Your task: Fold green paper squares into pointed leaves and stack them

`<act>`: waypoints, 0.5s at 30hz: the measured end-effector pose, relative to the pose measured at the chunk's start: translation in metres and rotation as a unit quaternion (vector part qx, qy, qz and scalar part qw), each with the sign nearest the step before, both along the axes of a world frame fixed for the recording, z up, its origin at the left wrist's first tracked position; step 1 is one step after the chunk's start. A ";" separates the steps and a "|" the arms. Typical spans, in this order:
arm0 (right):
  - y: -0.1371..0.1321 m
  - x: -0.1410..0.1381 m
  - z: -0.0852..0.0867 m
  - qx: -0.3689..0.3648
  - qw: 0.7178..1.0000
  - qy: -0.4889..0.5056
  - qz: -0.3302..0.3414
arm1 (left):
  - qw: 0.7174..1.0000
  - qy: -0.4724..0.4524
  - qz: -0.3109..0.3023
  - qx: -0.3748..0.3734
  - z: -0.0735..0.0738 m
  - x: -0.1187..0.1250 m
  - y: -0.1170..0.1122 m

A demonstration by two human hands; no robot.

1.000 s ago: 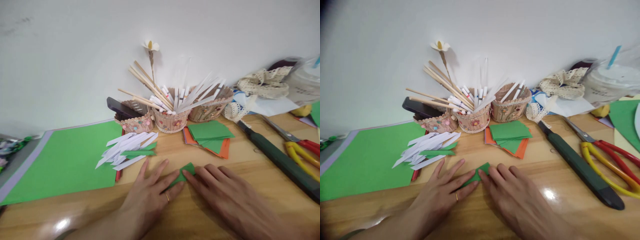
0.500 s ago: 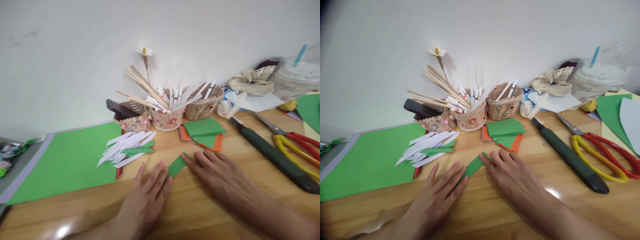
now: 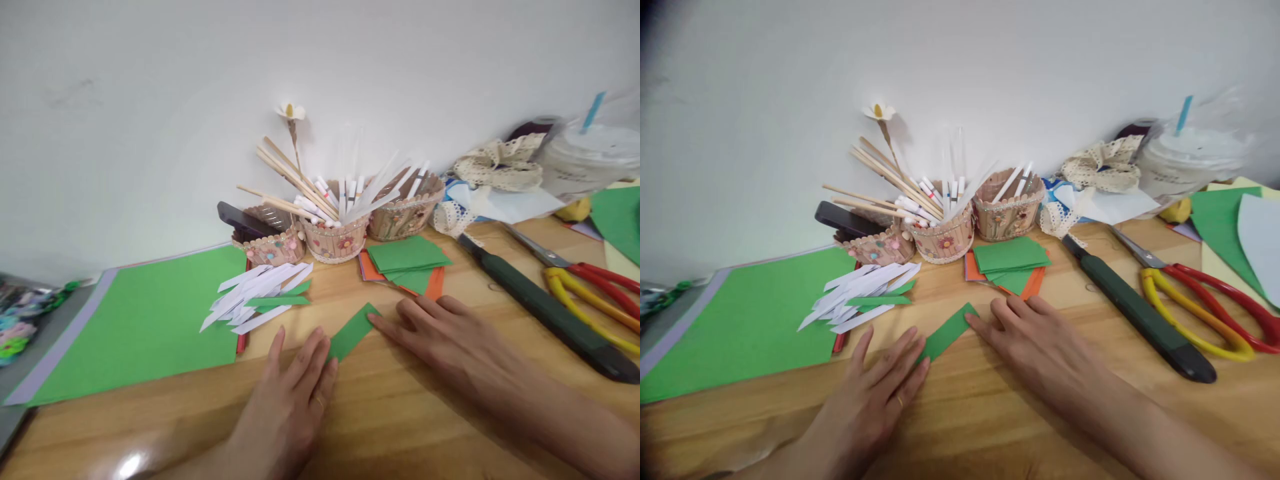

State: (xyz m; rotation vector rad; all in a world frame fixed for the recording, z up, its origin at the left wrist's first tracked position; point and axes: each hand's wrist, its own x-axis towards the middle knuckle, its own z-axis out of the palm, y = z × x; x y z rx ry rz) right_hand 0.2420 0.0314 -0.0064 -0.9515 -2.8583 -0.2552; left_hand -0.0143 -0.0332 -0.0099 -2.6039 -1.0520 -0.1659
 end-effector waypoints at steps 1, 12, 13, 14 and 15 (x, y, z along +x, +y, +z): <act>0.002 0.002 -0.001 0.013 1.000 -0.004 -0.003 | 1.000 -0.004 0.000 0.003 0.001 0.000 -0.001; 0.007 0.006 -0.005 0.082 0.996 -0.031 -0.023 | 0.996 -0.077 -0.014 0.043 -0.002 -0.002 0.005; 0.004 0.002 -0.004 0.072 0.997 -0.023 -0.015 | 0.997 -0.062 -0.016 0.039 -0.002 -0.002 0.007; 0.000 -0.001 -0.004 0.059 0.998 -0.013 -0.007 | 0.998 -0.041 -0.018 0.034 -0.002 -0.002 0.009; -0.003 -0.004 -0.003 0.044 0.999 -0.003 0.002 | 0.999 -0.017 -0.023 0.028 -0.002 -0.001 0.010</act>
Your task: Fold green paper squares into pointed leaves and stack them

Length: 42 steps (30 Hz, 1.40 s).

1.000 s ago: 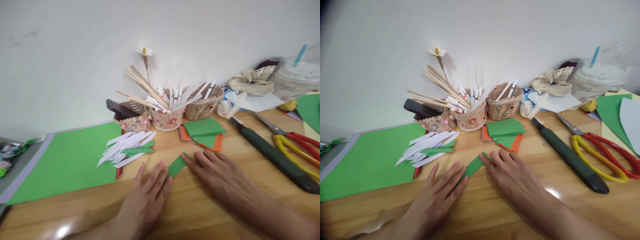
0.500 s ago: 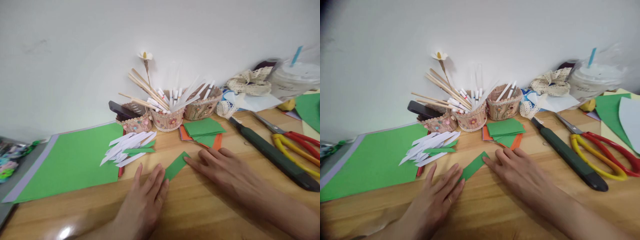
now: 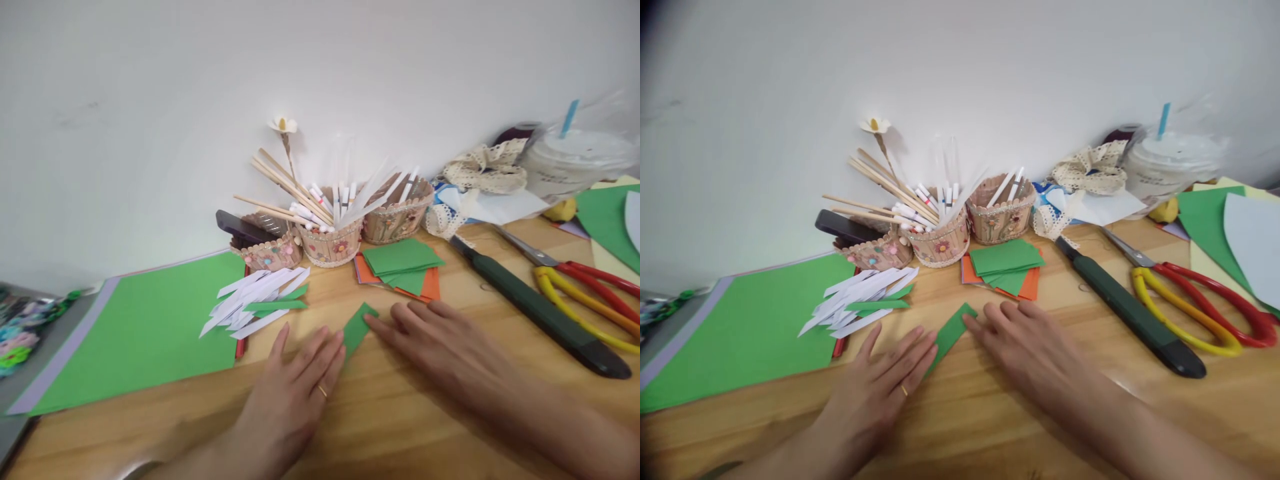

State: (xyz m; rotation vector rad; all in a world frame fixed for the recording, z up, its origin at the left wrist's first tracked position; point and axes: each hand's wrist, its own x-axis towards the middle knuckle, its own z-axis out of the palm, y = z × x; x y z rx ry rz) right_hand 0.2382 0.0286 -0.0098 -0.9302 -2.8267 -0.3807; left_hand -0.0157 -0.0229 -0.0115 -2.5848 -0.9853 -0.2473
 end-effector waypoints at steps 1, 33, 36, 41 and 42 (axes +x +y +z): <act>-0.003 -0.002 0.000 -0.016 1.000 0.007 0.005 | 1.000 0.019 -0.008 -0.003 0.000 0.000 0.001; -0.007 -0.006 -0.001 -0.079 0.997 0.008 -0.010 | 0.998 0.059 -0.020 -0.019 0.001 -0.002 -0.016; -0.001 0.000 0.000 -0.089 0.996 0.008 -0.012 | 0.997 0.060 -0.017 -0.037 0.004 -0.006 -0.017; 0.004 0.000 0.003 -0.075 0.997 0.022 -0.013 | 0.997 0.062 -0.012 -0.034 0.008 -0.007 -0.021; 0.005 0.000 0.003 -0.076 0.997 0.022 -0.008 | 0.997 0.065 -0.011 -0.036 0.009 -0.007 -0.021</act>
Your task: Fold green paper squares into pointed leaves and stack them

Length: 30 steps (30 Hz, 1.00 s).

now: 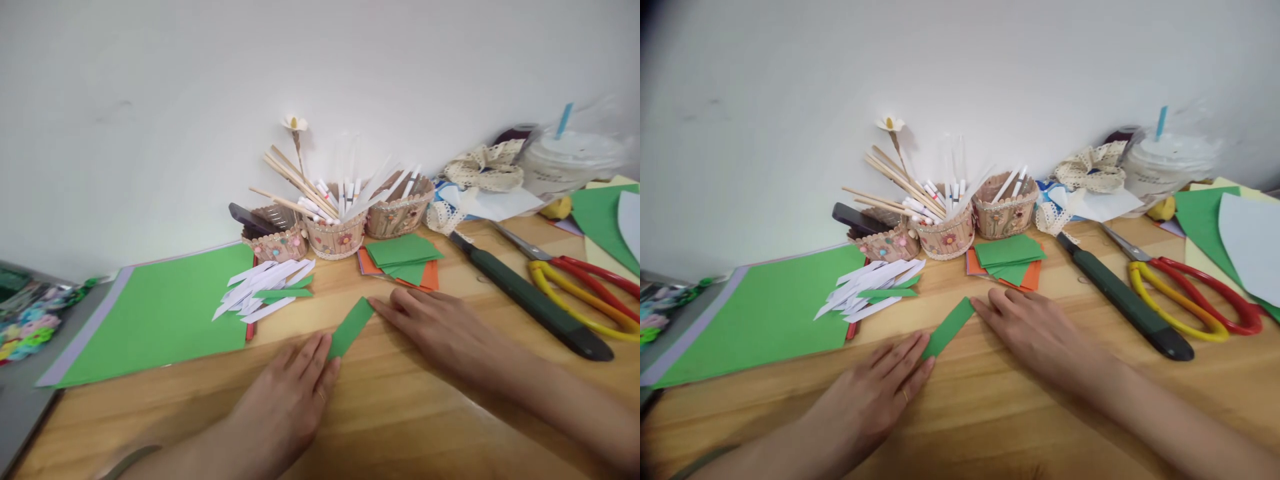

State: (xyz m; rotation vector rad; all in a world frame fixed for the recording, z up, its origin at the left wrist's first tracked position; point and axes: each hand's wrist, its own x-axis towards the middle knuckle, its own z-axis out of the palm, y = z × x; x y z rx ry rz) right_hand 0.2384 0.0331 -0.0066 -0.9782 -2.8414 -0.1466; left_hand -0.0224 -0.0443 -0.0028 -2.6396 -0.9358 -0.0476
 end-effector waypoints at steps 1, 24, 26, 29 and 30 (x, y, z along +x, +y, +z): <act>0.001 0.000 0.000 -0.004 1.000 0.001 0.008 | 1.000 0.004 0.001 -0.003 0.000 0.000 -0.001; 0.008 -0.026 -0.007 -0.156 0.958 0.227 -0.078 | 0.994 -0.089 0.042 -0.047 0.009 0.015 0.017; 0.004 -0.026 -0.008 -0.147 0.958 0.229 -0.087 | 0.991 -0.111 0.057 -0.050 0.008 0.018 0.021; -0.002 -0.026 -0.011 -0.136 0.960 0.229 -0.088 | 0.982 -0.140 0.095 -0.079 0.006 0.025 0.028; -0.004 -0.027 -0.012 -0.133 0.961 0.227 -0.085 | 0.978 -0.146 0.115 -0.096 0.006 0.028 0.031</act>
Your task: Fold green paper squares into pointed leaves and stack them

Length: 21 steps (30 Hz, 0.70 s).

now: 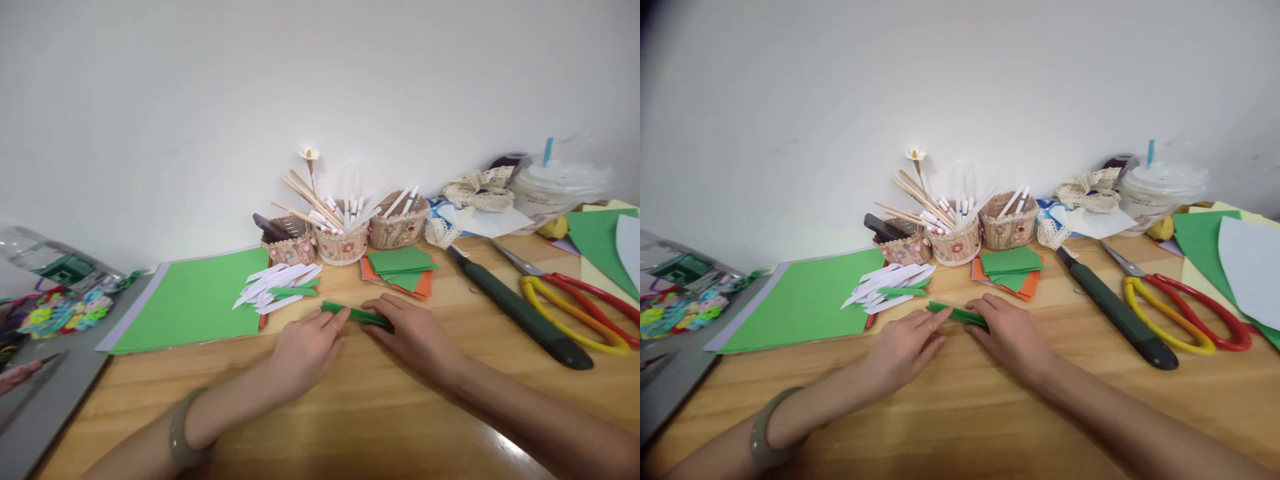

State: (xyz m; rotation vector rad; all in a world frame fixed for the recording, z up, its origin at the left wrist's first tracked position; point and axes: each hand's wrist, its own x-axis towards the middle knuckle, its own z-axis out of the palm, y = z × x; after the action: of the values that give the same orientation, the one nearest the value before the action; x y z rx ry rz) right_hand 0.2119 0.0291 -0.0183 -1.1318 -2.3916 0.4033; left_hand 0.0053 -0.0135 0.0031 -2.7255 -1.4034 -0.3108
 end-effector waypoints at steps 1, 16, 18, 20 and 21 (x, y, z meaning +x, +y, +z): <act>-0.002 0.000 0.000 0.003 1.000 -0.002 0.004 | 1.000 -0.004 0.017 -0.019 0.000 0.003 0.002; -0.005 0.018 0.010 0.017 0.991 0.032 0.129 | 0.990 -0.131 -0.058 -0.010 -0.012 0.003 0.017; -0.003 0.017 0.009 0.031 0.989 0.030 0.139 | 0.984 -0.170 -0.048 -0.022 -0.010 0.002 0.017; -0.002 0.015 0.010 0.056 0.987 0.006 0.148 | 0.980 -0.193 -0.022 -0.038 -0.007 0.002 0.017; -0.001 0.014 0.010 0.074 0.985 -0.010 0.156 | 0.979 -0.197 -0.008 -0.045 -0.005 0.003 0.017</act>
State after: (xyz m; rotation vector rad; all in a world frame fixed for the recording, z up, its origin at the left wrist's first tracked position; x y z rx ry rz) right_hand 0.2263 0.0279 -0.0080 -0.7004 -2.5744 0.3084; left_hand 0.0078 0.0038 -0.0022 -2.8592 -1.5091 -0.8488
